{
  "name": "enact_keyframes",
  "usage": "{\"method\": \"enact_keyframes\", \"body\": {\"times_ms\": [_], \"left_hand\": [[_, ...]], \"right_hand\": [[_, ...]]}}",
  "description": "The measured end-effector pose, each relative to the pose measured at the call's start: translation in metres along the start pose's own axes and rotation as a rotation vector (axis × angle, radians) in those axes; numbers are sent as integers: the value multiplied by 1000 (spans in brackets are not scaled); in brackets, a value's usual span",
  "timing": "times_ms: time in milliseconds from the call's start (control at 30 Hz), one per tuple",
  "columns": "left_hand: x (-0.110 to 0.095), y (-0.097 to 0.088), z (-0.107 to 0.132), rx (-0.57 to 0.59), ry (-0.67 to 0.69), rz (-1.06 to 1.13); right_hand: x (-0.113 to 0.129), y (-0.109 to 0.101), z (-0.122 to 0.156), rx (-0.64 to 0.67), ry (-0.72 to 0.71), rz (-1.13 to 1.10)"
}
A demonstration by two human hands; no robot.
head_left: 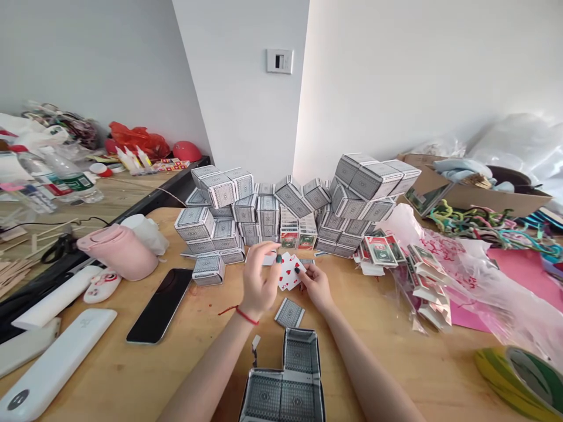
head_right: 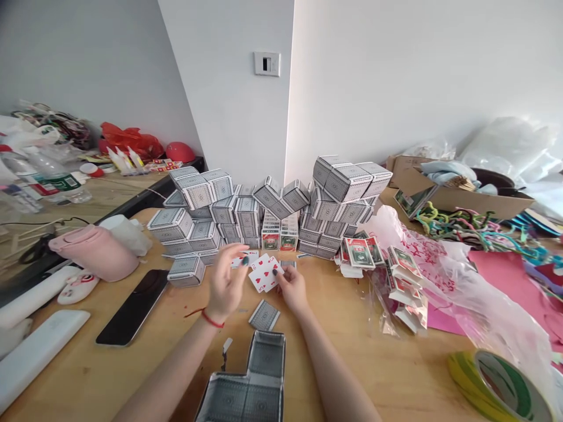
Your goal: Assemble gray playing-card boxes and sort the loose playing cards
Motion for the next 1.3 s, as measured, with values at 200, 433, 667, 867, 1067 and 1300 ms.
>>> {"method": "enact_keyframes", "body": {"times_ms": [200,433,667,867,1067,1300], "left_hand": [[51,37,15,180,-338,86],[65,43,25,349,-419,211],[55,49,31,351,-469,369],[56,47,28,323,-469,389],[67,48,26,247,-547,389],[68,47,25,211,-576,355]], "right_hand": [[0,-1,1,19,-16,-10],[-1,-1,0,-22,-36,-21],[2,-4,2,-6,-13,-15],[-6,-6,1,-27,-32,63],[-5,-5,1,18,-33,77],[-3,-4,3,-3,-28,109]]}}
Point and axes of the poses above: each hand's wrist, its own z-axis away from the middle knuckle, its own y-axis out of the palm, x = y × z, the point moved 2 cm from there along -z, towards the middle knuckle, and after that the axes turned 9 degrees about -z, right-handed, at the moved point
